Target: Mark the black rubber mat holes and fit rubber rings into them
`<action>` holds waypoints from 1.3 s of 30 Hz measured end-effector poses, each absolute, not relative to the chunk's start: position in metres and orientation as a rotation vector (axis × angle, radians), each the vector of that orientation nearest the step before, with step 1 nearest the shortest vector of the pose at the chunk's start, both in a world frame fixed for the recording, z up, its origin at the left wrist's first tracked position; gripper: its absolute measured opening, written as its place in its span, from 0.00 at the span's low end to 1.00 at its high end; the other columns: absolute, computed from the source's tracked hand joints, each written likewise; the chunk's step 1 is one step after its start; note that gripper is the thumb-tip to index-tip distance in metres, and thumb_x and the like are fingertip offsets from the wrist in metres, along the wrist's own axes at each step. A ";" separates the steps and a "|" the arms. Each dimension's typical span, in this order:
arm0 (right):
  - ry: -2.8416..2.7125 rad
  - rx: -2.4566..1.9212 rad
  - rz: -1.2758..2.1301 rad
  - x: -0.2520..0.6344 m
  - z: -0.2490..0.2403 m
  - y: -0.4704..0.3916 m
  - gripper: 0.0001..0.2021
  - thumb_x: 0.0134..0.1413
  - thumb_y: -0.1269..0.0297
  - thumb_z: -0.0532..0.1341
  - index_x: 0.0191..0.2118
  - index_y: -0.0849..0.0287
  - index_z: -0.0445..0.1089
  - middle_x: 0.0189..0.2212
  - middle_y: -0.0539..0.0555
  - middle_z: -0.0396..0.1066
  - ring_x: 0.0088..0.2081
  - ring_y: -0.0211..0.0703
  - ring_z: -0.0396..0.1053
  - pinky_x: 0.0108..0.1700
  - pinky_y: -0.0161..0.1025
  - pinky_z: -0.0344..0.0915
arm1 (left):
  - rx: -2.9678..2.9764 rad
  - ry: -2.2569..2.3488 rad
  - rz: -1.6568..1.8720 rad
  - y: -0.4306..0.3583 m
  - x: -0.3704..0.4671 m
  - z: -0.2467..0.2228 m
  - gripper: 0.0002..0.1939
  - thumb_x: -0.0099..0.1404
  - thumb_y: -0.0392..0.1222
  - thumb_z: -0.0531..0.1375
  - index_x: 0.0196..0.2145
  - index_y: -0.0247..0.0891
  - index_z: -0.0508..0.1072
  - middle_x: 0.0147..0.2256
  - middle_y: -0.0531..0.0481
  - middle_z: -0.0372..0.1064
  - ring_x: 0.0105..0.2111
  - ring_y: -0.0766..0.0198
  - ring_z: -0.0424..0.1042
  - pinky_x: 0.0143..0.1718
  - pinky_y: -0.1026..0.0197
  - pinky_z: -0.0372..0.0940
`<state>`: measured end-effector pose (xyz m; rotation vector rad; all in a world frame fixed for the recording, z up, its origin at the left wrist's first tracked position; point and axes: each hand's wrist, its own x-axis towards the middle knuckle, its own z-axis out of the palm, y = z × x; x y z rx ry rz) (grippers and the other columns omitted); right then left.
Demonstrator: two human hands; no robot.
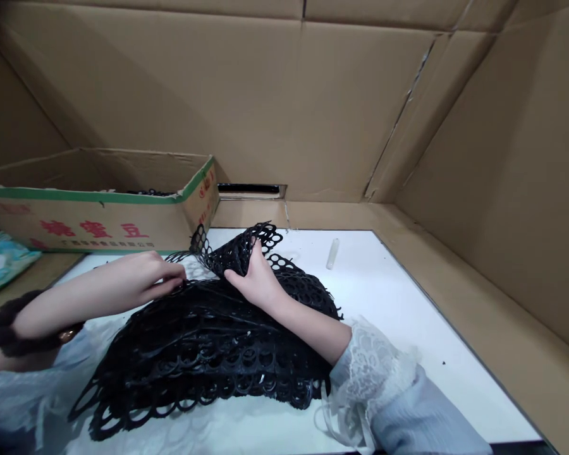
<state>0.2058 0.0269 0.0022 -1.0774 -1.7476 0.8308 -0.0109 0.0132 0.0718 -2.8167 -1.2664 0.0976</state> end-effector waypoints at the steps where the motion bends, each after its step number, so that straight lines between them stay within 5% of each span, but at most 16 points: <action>1: -1.750 -1.075 0.830 0.205 0.002 0.027 0.33 0.45 0.64 0.61 0.57 0.63 0.47 0.53 0.61 0.57 0.56 0.47 0.56 0.60 0.46 0.50 | -2.759 -1.270 0.070 0.013 -0.008 0.072 0.14 0.65 0.42 0.46 0.27 0.39 0.67 0.20 0.52 0.65 0.20 0.64 0.64 0.23 0.63 0.53; 10: -1.825 -1.048 0.877 0.203 0.004 0.024 0.43 0.34 0.55 0.68 0.56 0.62 0.47 0.54 0.61 0.57 0.56 0.51 0.55 0.59 0.48 0.52 | -2.539 -1.145 -0.169 0.019 -0.005 0.063 0.14 0.66 0.40 0.44 0.29 0.37 0.67 0.29 0.46 0.68 0.32 0.58 0.66 0.40 0.55 0.58; 13: -1.843 -1.018 0.840 0.202 0.005 0.023 0.35 0.42 0.61 0.64 0.55 0.62 0.49 0.51 0.60 0.60 0.54 0.49 0.59 0.57 0.46 0.54 | -2.538 -1.149 -0.287 0.019 -0.004 0.065 0.13 0.66 0.41 0.45 0.32 0.37 0.68 0.32 0.45 0.68 0.35 0.57 0.66 0.42 0.53 0.57; 17: -1.766 -1.074 0.828 0.204 0.006 0.024 0.31 0.44 0.66 0.60 0.55 0.64 0.50 0.51 0.61 0.60 0.54 0.47 0.58 0.58 0.46 0.53 | -2.556 -1.249 -0.468 0.012 -0.005 0.076 0.12 0.65 0.46 0.49 0.37 0.38 0.67 0.36 0.47 0.68 0.37 0.58 0.66 0.41 0.56 0.58; 22: -1.726 -1.066 0.861 0.206 0.004 0.026 0.29 0.45 0.66 0.60 0.54 0.62 0.51 0.51 0.59 0.61 0.55 0.46 0.58 0.58 0.46 0.53 | -3.002 -1.285 -0.084 0.007 -0.010 0.079 0.11 0.61 0.51 0.54 0.33 0.44 0.71 0.29 0.54 0.70 0.30 0.65 0.68 0.31 0.65 0.60; 32: -1.690 -1.101 0.868 0.204 0.003 0.026 0.28 0.45 0.66 0.59 0.53 0.63 0.50 0.48 0.59 0.63 0.49 0.46 0.64 0.54 0.44 0.59 | -3.004 -1.189 -0.065 0.015 -0.016 0.062 0.16 0.63 0.45 0.51 0.48 0.48 0.68 0.44 0.49 0.70 0.40 0.61 0.70 0.42 0.62 0.62; 39: -1.670 -1.159 0.827 0.202 0.003 0.028 0.28 0.44 0.66 0.59 0.52 0.61 0.51 0.48 0.58 0.63 0.52 0.47 0.60 0.56 0.46 0.57 | -2.834 -1.267 -0.148 0.013 -0.013 0.055 0.19 0.62 0.37 0.47 0.52 0.36 0.55 0.45 0.41 0.65 0.38 0.58 0.68 0.38 0.58 0.63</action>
